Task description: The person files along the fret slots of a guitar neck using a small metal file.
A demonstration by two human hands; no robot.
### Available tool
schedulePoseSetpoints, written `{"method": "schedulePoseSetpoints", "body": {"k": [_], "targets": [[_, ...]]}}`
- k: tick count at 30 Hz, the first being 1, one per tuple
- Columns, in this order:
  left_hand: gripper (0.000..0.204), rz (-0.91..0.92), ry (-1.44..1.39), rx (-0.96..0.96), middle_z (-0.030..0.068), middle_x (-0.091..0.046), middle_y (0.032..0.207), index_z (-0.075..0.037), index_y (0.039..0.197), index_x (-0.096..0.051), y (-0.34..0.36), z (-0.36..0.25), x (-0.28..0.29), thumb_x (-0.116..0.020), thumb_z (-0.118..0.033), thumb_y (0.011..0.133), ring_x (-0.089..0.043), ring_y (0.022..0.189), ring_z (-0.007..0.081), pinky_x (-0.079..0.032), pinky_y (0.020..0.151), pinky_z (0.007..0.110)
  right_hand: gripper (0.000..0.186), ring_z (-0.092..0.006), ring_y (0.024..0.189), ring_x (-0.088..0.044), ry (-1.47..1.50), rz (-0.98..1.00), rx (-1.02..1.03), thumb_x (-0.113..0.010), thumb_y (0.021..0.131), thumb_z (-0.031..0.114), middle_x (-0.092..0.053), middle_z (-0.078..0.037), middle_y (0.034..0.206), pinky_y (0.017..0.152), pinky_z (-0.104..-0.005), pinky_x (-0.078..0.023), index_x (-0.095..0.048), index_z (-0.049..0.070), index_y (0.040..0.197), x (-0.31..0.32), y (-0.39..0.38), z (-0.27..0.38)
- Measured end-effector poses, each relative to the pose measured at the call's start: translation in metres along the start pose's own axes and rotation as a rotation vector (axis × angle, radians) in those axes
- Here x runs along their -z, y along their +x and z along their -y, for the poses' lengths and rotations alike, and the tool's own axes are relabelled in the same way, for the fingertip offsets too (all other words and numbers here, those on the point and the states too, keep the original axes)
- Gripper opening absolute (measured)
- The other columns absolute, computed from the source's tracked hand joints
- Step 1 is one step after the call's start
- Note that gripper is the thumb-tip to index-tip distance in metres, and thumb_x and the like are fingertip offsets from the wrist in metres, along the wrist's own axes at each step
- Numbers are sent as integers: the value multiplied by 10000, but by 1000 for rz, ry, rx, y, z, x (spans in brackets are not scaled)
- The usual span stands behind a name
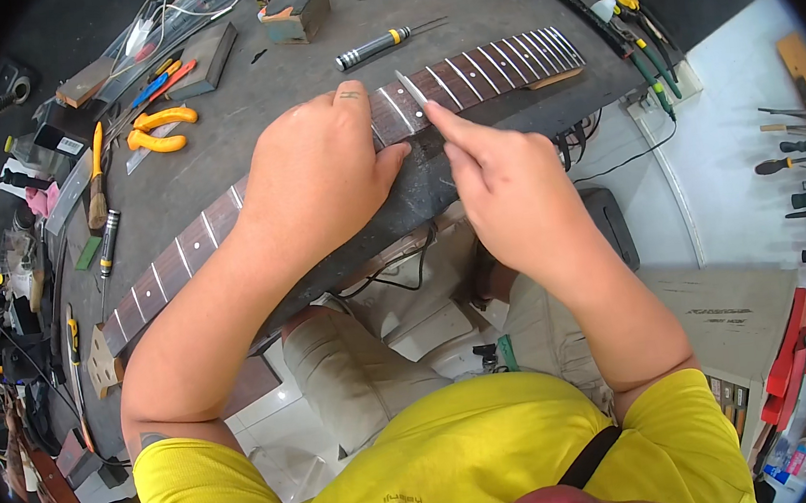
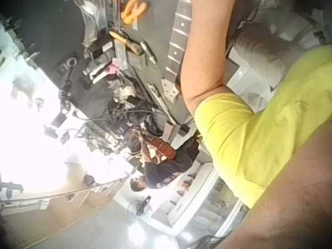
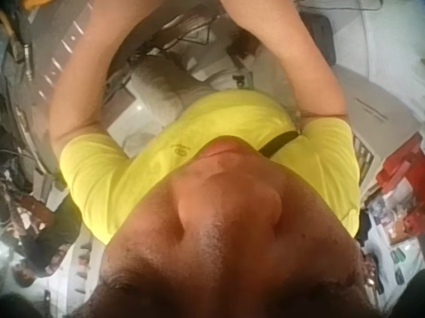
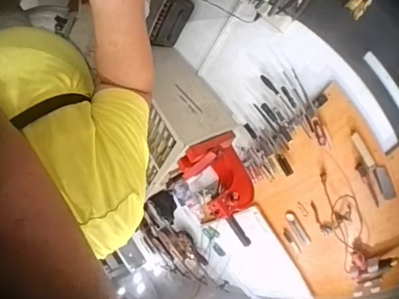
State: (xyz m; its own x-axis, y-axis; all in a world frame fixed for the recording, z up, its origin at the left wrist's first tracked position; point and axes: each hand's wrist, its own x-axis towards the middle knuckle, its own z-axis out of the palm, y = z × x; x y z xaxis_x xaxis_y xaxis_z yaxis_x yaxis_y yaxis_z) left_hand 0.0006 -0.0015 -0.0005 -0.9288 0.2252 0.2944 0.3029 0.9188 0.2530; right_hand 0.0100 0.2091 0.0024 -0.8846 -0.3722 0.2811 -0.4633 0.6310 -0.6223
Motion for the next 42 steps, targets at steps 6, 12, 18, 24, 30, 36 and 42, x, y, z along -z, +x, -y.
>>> {"method": "schedulePoseSetpoints", "body": {"k": [6,12,18,24,30,36,42], "targets": [[474,15,0,3,243,-768,1003,17,1178,-673,-2,0,2,-884,-299,896,-754,963,460,-595,825,541,358,-519,861,-717,42,28,-6,-639,1037,59,-712,-334,900,759,-563,-571,-725,-45,1368,9,-12,0],[506,19,0,7,248,-766,998,35,1208,-655,-3,3,3,-883,-291,897,-756,956,464,-598,815,542,379,-507,740,-648,28,24,20,-633,1055,36,-639,-330,857,692,-425,-543,-709,4,1424,7,-8,5],[496,-16,-13,-46,250,-765,1005,43,1201,-650,-2,2,-1,-877,-282,902,-756,957,464,-601,818,540,384,-526,884,-721,-43,44,17,-640,1031,38,-717,-344,910,806,-549,-588,-696,-79,1392,7,13,5],[480,-18,-4,-68,247,-760,999,43,1185,-644,-5,6,-2,-864,-289,918,-752,950,466,-600,813,539,382,-499,766,-642,-63,109,-68,-627,1069,56,-664,-343,917,731,-425,-558,-701,7,1440,16,-9,10],[481,-20,3,-71,247,-758,992,44,1179,-641,-7,8,1,-864,-292,917,-750,948,466,-597,813,538,379,-501,836,-684,-41,90,13,-626,1078,74,-700,-334,971,796,-432,-577,-697,-7,1442,13,-2,7],[476,-15,-19,-76,248,-759,1014,44,1179,-643,-1,2,-1,-864,-284,915,-750,966,461,-598,822,533,382,-502,889,-701,-41,86,-39,-620,1070,56,-714,-339,1000,815,-436,-579,-703,-9,1438,9,27,5],[472,2,0,-60,249,-761,1019,43,1184,-648,-5,6,-1,-861,-282,916,-751,966,458,-601,828,530,368,-507,921,-700,-97,173,-88,-622,1074,74,-727,-335,1020,845,-451,-575,-714,-10,1421,21,6,12]]}}
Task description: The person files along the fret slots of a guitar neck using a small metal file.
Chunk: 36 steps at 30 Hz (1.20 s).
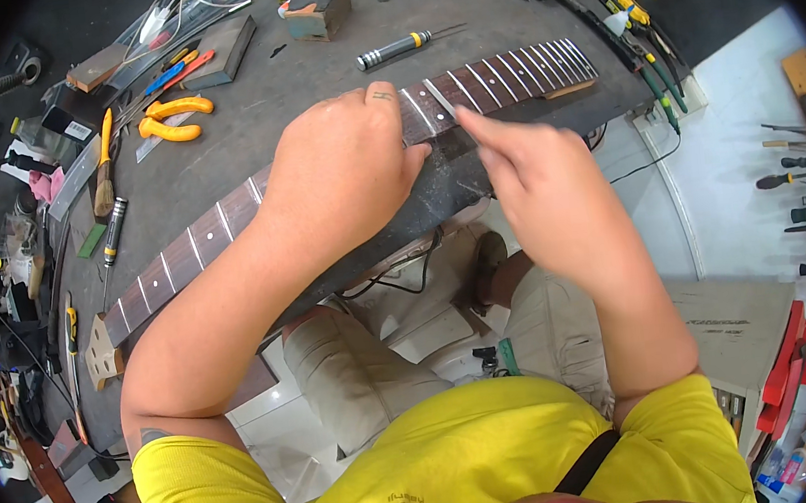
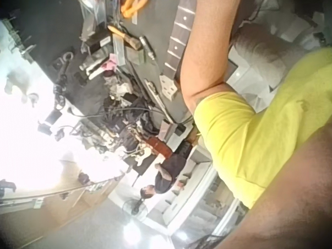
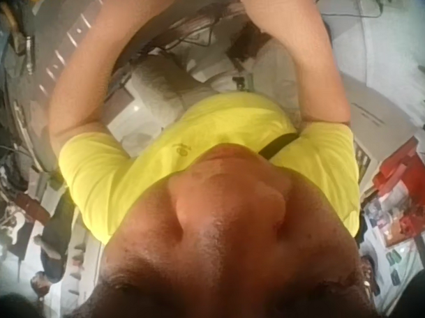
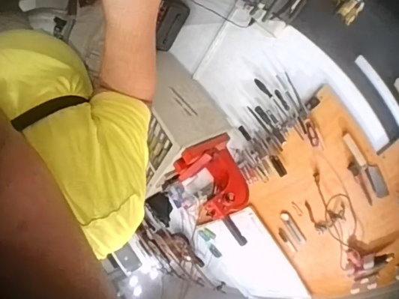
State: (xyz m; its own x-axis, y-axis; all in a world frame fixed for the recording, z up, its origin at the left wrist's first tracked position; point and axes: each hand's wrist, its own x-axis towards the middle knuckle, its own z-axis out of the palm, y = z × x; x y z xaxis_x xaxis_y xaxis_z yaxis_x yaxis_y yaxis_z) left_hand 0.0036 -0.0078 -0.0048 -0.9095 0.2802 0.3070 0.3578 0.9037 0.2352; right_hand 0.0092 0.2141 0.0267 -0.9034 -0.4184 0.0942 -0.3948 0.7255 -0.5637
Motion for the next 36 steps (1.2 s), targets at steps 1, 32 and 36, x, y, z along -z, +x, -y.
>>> {"method": "schedulePoseSetpoints", "body": {"k": [1,32,36], "targets": [[469,-8,-6,3,249,-761,1019,42,1183,-649,3,-2,0,-860,-281,916,-752,966,458,-602,829,529,365,-516,921,-714,16,-54,53,-617,1056,65,-727,-341,986,849,-502,-584,-720,-33,1392,-4,15,-4],[494,-59,-23,-52,253,-752,999,63,1180,-639,1,4,-3,-880,-262,897,-750,945,466,-604,823,534,377,-517,885,-732,9,-126,151,-644,1032,40,-722,-354,930,811,-554,-593,-708,-66,1388,-16,19,-9],[484,-53,-33,-26,248,-754,996,55,1167,-642,2,1,-3,-882,-263,892,-749,941,469,-604,817,534,381,-526,915,-721,134,-128,86,-635,1027,21,-724,-343,954,812,-549,-585,-716,-39,1395,-11,-24,-11]]}}
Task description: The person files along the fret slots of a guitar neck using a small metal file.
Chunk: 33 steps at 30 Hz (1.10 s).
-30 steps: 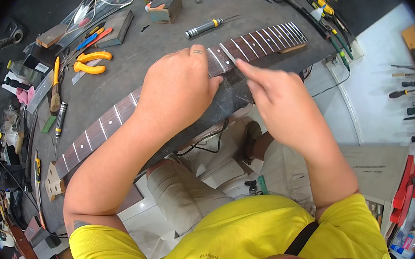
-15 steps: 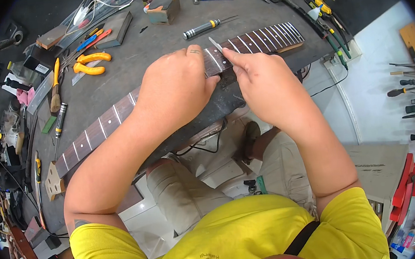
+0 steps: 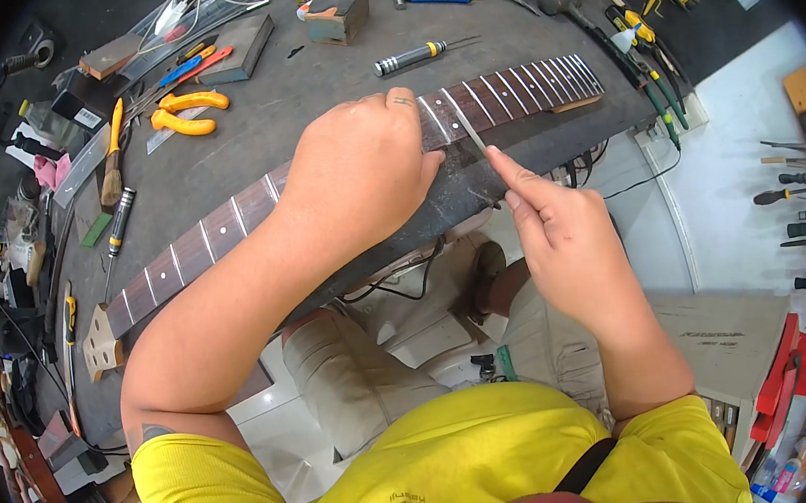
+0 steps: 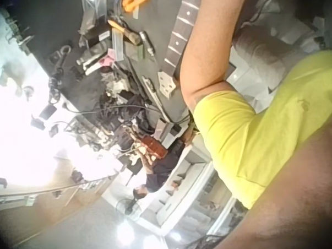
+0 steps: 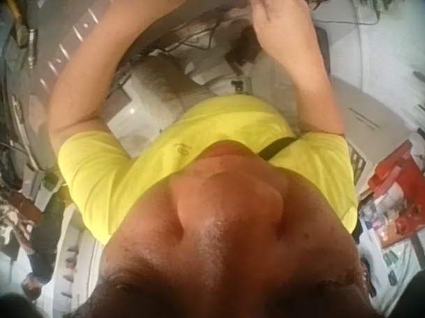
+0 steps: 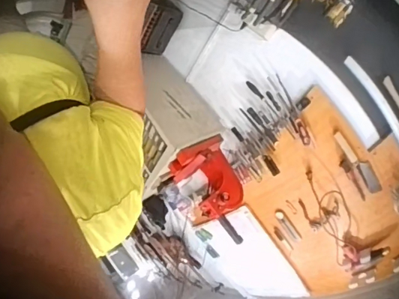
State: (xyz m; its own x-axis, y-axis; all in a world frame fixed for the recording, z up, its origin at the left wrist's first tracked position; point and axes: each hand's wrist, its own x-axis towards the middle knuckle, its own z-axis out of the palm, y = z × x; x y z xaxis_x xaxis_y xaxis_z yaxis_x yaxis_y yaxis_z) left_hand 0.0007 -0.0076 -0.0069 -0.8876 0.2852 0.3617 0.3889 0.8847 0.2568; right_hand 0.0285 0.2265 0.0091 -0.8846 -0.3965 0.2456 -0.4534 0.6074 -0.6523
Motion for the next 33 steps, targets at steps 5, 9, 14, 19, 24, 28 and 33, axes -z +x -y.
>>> {"method": "schedulePoseSetpoints", "body": {"k": [5,9,14,19,24,28,33], "targets": [[469,16,24,-3,243,-756,993,47,1153,-644,0,1,1,-875,-271,898,-751,945,462,-603,816,529,376,-525,879,-715,-86,28,12,-629,1033,16,-721,-337,946,785,-545,-581,-720,-31,1395,-6,29,2],[467,1,36,-4,247,-755,988,45,1154,-643,0,1,2,-870,-278,904,-749,948,465,-600,821,536,379,-521,858,-713,24,-50,60,-633,1030,20,-713,-335,917,757,-540,-577,-714,-39,1395,-9,-16,-13],[463,17,11,6,248,-755,991,42,1156,-643,1,-3,4,-866,-281,911,-747,950,467,-596,826,541,426,-499,838,-732,-30,27,-21,-639,1031,21,-715,-327,894,742,-537,-575,-673,-51,1449,-5,8,-2],[470,47,37,26,244,-756,992,34,1189,-653,0,-5,5,-865,-283,913,-748,957,464,-593,826,535,428,-496,804,-726,18,-6,43,-636,1032,17,-712,-318,871,733,-542,-569,-676,-40,1454,-8,-25,-12],[473,37,51,42,243,-759,1000,33,1196,-673,3,-5,2,-870,-288,910,-748,956,457,-592,826,525,441,-493,776,-732,6,24,20,-632,1034,5,-707,-314,839,705,-527,-571,-668,-41,1471,-10,4,-12],[469,37,61,41,238,-763,1012,28,1195,-687,0,-6,5,-873,-292,907,-749,964,447,-591,833,519,457,-488,756,-721,55,-64,102,-648,1025,13,-710,-292,824,706,-542,-560,-660,-39,1479,-14,-30,-24],[476,38,61,56,231,-766,1012,23,1209,-690,2,-7,5,-876,-293,906,-750,968,444,-591,837,517,457,-440,754,-731,28,-13,58,-628,1053,-18,-729,-317,955,728,-380,-586,-661,-1,1509,-11,-6,-16]]}}
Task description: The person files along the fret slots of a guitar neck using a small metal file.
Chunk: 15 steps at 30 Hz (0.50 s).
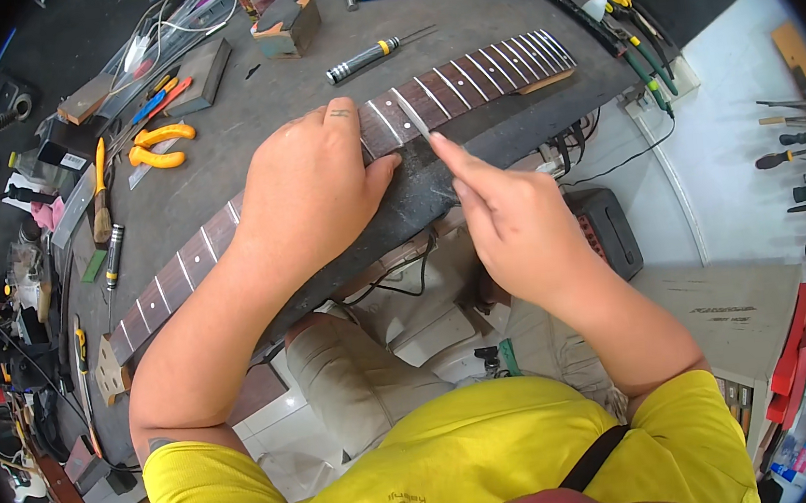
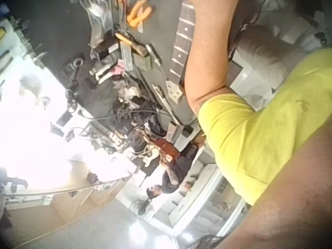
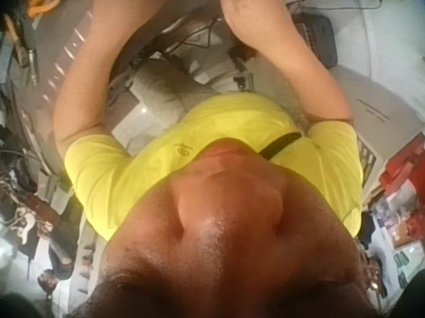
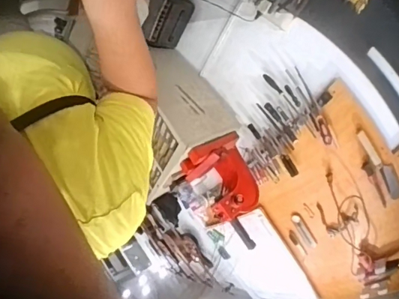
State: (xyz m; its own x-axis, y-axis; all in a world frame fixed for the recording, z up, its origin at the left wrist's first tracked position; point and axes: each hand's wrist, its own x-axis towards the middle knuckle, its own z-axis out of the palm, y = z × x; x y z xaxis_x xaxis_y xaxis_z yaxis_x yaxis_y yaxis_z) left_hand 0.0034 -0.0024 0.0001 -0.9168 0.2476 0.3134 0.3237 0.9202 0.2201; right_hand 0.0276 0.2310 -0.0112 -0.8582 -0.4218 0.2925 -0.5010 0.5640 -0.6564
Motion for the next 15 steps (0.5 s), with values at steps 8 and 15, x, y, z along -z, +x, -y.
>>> {"method": "schedulePoseSetpoints", "body": {"k": [8,15], "targets": [[493,12,8,1,233,-772,1028,31,1227,-692,1,-1,2,-877,-293,905,-753,972,445,-595,842,511,476,-456,737,-714,6,-40,57,-639,1043,-17,-710,-303,914,691,-396,-573,-660,18,1517,2,-10,-5],[492,16,12,20,237,-772,1035,33,1230,-693,0,0,1,-875,-288,906,-754,977,445,-598,838,513,465,-476,746,-703,-24,-12,38,-653,1033,-3,-693,-302,872,693,-458,-567,-670,10,1497,2,-23,-5]]}}
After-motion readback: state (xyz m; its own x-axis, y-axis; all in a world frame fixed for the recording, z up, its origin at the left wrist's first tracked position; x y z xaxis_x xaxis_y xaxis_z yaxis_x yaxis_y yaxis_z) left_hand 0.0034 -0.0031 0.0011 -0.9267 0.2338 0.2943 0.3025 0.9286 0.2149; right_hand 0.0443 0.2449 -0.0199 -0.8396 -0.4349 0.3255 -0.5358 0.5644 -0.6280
